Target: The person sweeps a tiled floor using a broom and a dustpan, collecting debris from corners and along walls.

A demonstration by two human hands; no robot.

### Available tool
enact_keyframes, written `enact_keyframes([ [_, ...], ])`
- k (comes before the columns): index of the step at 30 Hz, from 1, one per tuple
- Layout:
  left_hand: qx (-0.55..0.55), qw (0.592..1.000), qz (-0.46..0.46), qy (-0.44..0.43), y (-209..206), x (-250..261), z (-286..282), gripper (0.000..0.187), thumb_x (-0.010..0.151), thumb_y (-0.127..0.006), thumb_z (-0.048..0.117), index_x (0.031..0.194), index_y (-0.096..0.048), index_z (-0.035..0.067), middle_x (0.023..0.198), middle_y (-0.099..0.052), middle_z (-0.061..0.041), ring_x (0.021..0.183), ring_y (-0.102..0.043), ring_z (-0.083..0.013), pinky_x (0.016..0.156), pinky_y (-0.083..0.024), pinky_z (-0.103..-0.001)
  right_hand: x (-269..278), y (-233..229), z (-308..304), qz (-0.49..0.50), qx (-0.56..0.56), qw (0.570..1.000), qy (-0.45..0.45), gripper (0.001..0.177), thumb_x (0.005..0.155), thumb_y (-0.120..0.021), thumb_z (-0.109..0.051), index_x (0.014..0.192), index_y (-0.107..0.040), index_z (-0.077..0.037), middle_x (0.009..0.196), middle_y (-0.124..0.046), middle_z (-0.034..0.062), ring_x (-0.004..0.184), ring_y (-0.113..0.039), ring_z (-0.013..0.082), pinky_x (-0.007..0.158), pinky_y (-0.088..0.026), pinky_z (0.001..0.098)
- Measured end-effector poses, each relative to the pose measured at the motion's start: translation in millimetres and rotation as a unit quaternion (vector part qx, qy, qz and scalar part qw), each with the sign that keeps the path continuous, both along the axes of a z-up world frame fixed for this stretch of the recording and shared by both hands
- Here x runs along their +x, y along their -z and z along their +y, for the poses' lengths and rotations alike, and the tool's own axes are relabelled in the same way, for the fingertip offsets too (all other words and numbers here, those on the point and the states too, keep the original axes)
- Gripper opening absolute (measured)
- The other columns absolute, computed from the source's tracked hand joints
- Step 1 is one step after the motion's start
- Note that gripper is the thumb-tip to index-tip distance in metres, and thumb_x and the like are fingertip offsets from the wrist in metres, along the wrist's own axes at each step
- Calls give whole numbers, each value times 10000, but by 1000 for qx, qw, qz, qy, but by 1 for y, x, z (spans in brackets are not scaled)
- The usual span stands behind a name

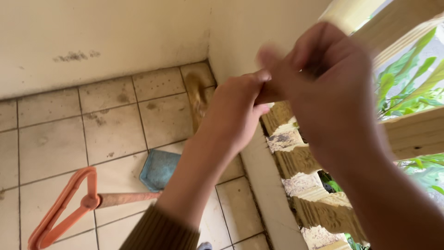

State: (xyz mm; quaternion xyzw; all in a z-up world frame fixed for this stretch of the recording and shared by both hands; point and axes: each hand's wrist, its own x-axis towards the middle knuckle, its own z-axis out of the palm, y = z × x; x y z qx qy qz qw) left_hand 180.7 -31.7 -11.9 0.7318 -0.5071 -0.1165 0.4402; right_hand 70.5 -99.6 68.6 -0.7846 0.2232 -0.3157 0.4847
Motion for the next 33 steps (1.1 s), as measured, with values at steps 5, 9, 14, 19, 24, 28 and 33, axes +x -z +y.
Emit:
enact_keyframes([
  [5, 62, 997, 33, 42, 71, 16, -10, 188, 882, -566, 67, 965, -735, 68, 957, -718, -194, 907, -695, -389, 753, -550, -433, 4, 55, 7, 172, -112, 977, -63, 180, 896, -675, -74, 1024, -557, -26, 1034, -726, 124, 986, -772, 220, 782, -598, 311],
  [9, 109, 987, 119, 17, 117, 5, 5, 182, 887, -539, 80, 912, -713, 29, 955, -720, -210, 929, -702, -376, 779, -535, -445, 24, 85, 12, 374, -206, 902, -71, 250, 884, -667, -42, 1130, -623, -37, 1205, -651, 199, 978, -729, 295, 763, -606, 350],
  [14, 88, 983, 160, 3, 146, -7, 24, 194, 920, -566, 132, 1065, -622, 15, 1007, -717, -219, 993, -689, -375, 798, -543, -438, 48, 83, 33, 572, -112, 804, -115, 395, 948, -625, -123, 1289, -479, 14, 1055, -700, 265, 968, -733, 350, 834, -601, 423],
  [19, 66, 978, 196, -34, 157, -26, 36, 221, 883, -632, 147, 1059, -712, 38, 1049, -754, -178, 1015, -711, -352, 856, -543, -417, 49, 97, 43, 715, -62, 688, -105, 563, 1015, -483, -77, 1500, -234, 58, 1091, -712, 275, 1009, -791, 355, 867, -629, 446],
  [24, 180, 936, 259, -155, 211, -27, 59, 503, 838, -727, 262, 1299, -662, 71, 1336, -656, -150, 1253, -620, -295, 1050, -469, -394, 32, 152, 30, 696, -169, 689, -111, 507, 944, -579, -74, 1414, -415, 23, 1145, -690, 223, 1091, -700, 363, 909, -584, 469],
  [28, 274, 775, 500, -273, 260, -20, 110, 808, 830, -789, 350, 1470, -382, 74, 1535, -370, -175, 1423, -379, -318, 1136, -366, -477, 13, 175, 32, 705, -173, 678, -111, 432, 964, -560, -85, 1373, -486, 33, 1106, -721, 218, 1056, -723, 363, 899, -592, 463],
  [33, 132, 636, 511, -563, 243, -22, 176, 1301, 812, -866, 334, 1614, 142, 156, 1658, 140, -218, 1533, -20, -368, 1167, -277, -569, -8, 185, 38, 695, -152, 695, -106, 488, 888, -617, -29, 1364, -512, -3, 1072, -734, 205, 1024, -741, 347, 859, -621, 438],
])
